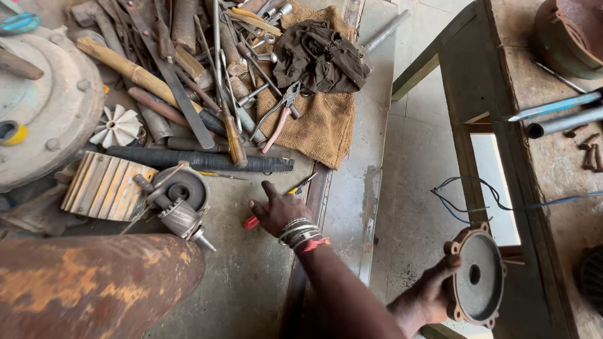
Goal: The person scrapes a circular metal cover with a chisel and then uses a screwdriver to clean the inner surface. The cover is held in one hand while the other hand manipulates the tools to remove residue from the edges and interior.
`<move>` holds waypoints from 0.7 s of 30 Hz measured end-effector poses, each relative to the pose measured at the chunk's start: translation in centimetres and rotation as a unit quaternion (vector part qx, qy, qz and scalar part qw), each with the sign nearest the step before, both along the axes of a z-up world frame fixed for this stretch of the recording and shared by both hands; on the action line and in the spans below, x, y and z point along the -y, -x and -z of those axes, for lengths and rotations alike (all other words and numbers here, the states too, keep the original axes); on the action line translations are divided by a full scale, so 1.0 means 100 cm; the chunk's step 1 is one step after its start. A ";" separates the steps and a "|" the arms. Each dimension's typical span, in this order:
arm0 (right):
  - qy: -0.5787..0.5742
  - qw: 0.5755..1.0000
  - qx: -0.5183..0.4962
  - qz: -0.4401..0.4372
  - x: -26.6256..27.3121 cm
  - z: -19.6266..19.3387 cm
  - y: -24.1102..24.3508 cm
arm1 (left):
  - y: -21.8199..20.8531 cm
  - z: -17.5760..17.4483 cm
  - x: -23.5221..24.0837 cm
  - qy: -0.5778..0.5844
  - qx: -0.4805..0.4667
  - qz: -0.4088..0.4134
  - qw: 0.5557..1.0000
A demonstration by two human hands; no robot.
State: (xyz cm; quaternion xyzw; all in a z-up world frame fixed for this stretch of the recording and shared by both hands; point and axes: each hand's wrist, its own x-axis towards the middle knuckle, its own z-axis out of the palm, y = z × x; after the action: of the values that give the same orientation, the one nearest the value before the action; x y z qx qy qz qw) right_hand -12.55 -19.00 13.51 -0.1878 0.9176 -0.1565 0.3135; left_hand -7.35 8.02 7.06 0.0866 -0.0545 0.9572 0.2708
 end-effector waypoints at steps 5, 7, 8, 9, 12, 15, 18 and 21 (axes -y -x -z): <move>0.094 0.991 -0.086 0.045 -0.011 0.059 0.001 | -0.001 -0.004 -0.007 0.022 -0.028 -0.006 0.999; 0.181 0.978 -0.039 0.094 -0.031 0.039 -0.001 | -0.007 -0.004 -0.008 -0.019 -0.008 0.014 1.000; 0.235 0.960 0.046 0.147 -0.044 0.019 -0.006 | -0.007 -0.005 -0.007 -0.047 -0.004 0.027 0.999; 0.290 0.928 0.126 0.198 -0.058 -0.004 -0.015 | -0.008 -0.008 -0.006 -0.074 0.001 0.042 0.996; 0.271 0.947 0.134 0.111 -0.154 -0.084 -0.075 | -0.009 -0.013 0.005 -0.084 0.029 0.078 0.993; 0.373 0.918 -0.134 0.010 -0.275 -0.154 -0.146 | -0.014 -0.023 0.016 -0.045 -0.015 0.045 0.998; 0.135 0.943 -0.161 0.260 -0.367 -0.194 -0.187 | -0.010 -0.041 0.030 0.065 -0.077 -0.009 0.995; -0.045 0.925 -0.270 0.265 -0.406 -0.181 -0.204 | -0.026 -0.074 0.037 0.197 -0.187 -0.066 0.960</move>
State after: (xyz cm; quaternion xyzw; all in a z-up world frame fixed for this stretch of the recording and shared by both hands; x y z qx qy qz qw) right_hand 7.85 21.62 31.62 0.0418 0.9898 -0.1361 0.0094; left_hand -4.75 4.32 14.47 0.2122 0.1929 0.9314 0.2243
